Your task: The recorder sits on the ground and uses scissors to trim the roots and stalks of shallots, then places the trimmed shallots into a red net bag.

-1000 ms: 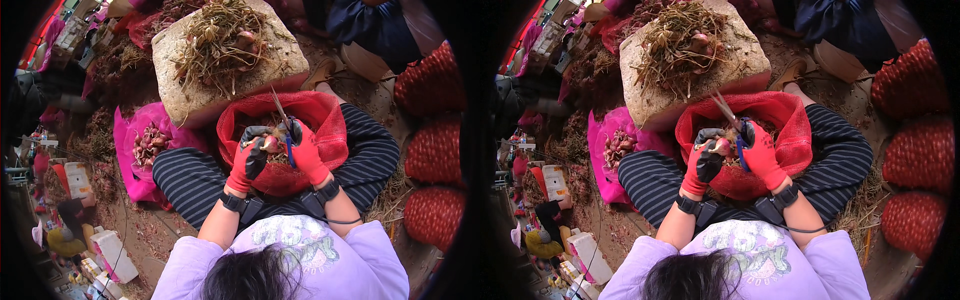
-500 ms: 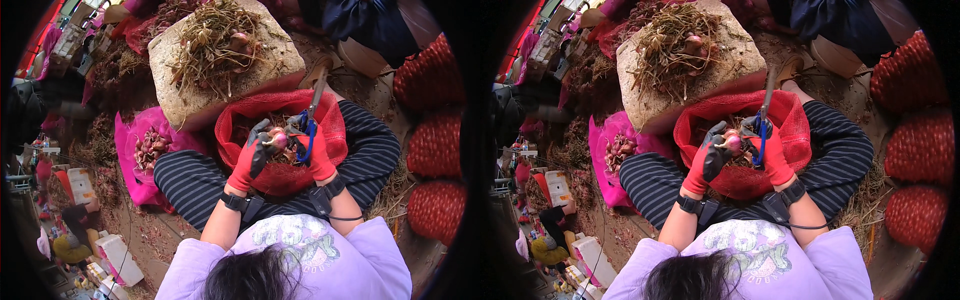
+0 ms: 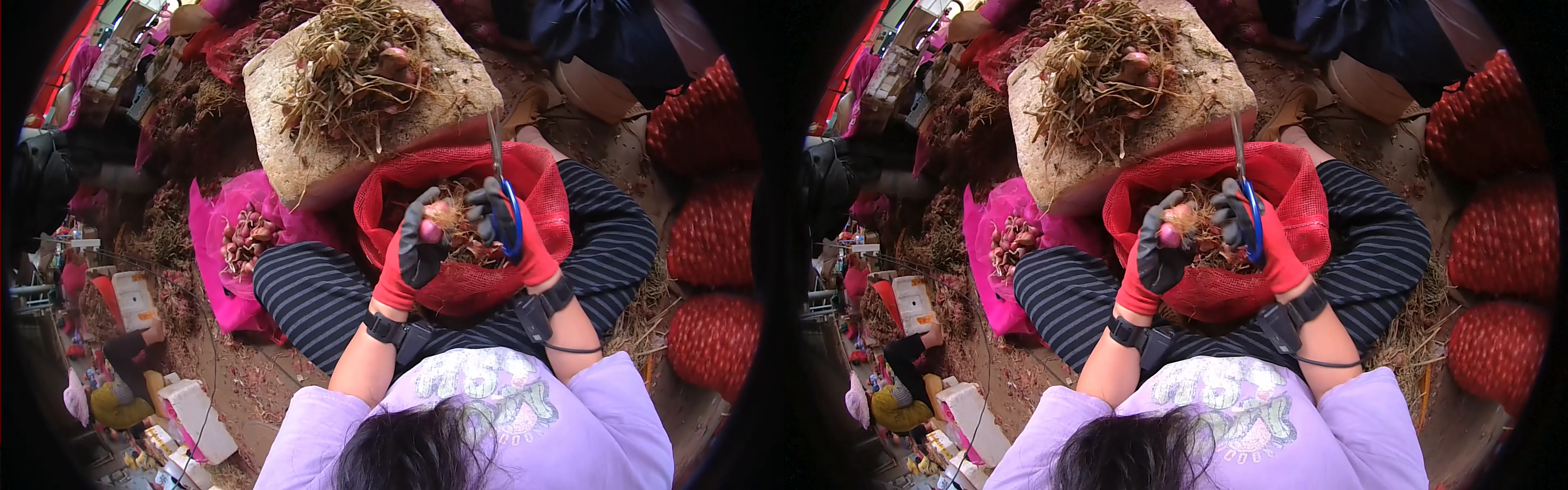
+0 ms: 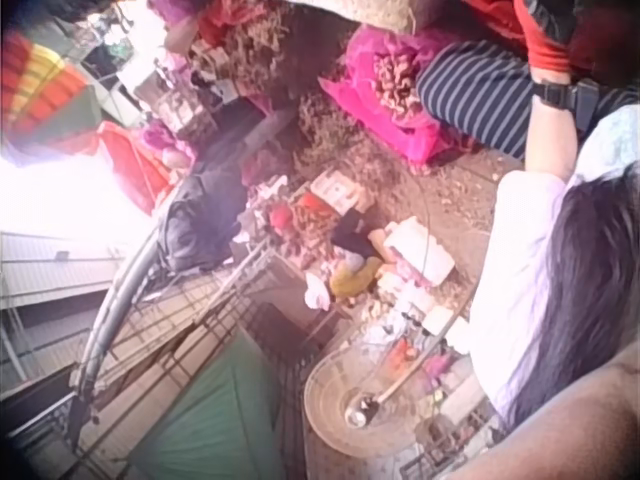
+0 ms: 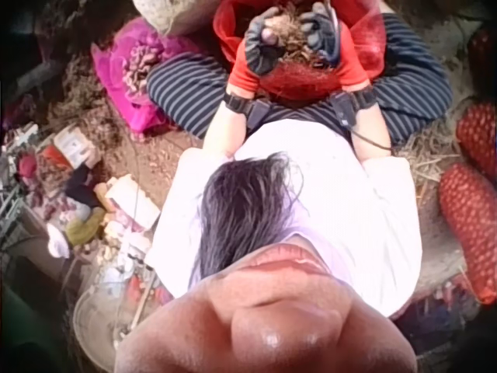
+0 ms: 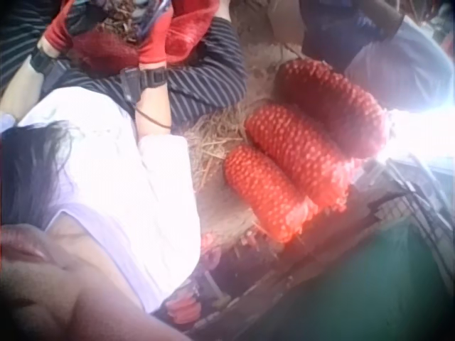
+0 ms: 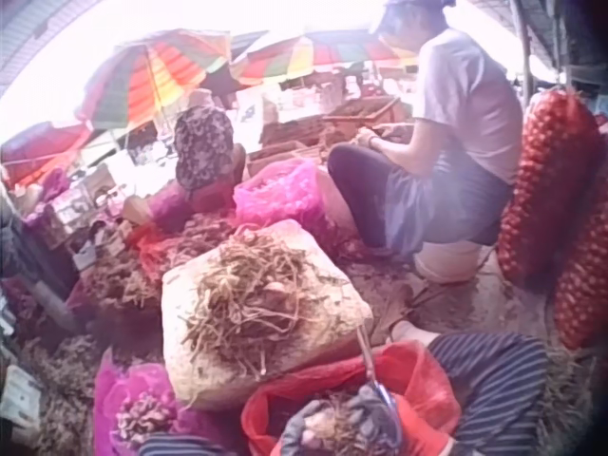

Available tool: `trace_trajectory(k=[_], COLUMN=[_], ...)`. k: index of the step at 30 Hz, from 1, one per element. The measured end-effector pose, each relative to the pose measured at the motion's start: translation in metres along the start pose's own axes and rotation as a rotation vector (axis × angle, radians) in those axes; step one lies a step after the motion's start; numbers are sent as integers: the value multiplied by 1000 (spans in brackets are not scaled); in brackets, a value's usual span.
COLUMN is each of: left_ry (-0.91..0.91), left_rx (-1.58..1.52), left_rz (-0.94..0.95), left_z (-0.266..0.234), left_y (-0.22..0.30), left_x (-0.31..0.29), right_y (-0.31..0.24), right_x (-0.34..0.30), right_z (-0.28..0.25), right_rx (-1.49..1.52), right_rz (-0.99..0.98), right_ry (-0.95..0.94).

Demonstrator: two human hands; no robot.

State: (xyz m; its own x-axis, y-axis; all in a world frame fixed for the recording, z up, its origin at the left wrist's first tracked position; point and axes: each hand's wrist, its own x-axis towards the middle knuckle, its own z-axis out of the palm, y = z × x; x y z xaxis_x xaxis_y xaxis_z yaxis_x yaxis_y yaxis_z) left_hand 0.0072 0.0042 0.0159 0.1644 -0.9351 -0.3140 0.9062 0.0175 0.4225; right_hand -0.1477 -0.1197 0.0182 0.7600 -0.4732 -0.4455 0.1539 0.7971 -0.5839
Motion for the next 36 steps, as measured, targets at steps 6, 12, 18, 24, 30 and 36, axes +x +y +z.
trace_trajectory(k=[6, 12, 18, 24, 30, 36], left_ry=[1, 18, 103, 345, 143, 118], left_rx=[-413, -320, 45, 438, 336, 331], left_rz=[-23, 35, 122, -15, 152, 361], left_z=[-18, -4, -17, -6, 0, -11], left_y=[19, 13, -2, -2, -5, -3], left_x=[3, -3, 0, -7, 1, 3], right_y=[5, 10, 8, 20, 33, 28], right_x=[-56, -74, -63, -49, -50, -59], right_z=[2, 24, 31, -5, -5, 1], right_rx=[-1463, -1739, -1826, -1932, -1311, -1419], right_rz=[-486, -567, -740, -589, -270, -400], right_ry=[281, 274, 281, 187, 86, 280])
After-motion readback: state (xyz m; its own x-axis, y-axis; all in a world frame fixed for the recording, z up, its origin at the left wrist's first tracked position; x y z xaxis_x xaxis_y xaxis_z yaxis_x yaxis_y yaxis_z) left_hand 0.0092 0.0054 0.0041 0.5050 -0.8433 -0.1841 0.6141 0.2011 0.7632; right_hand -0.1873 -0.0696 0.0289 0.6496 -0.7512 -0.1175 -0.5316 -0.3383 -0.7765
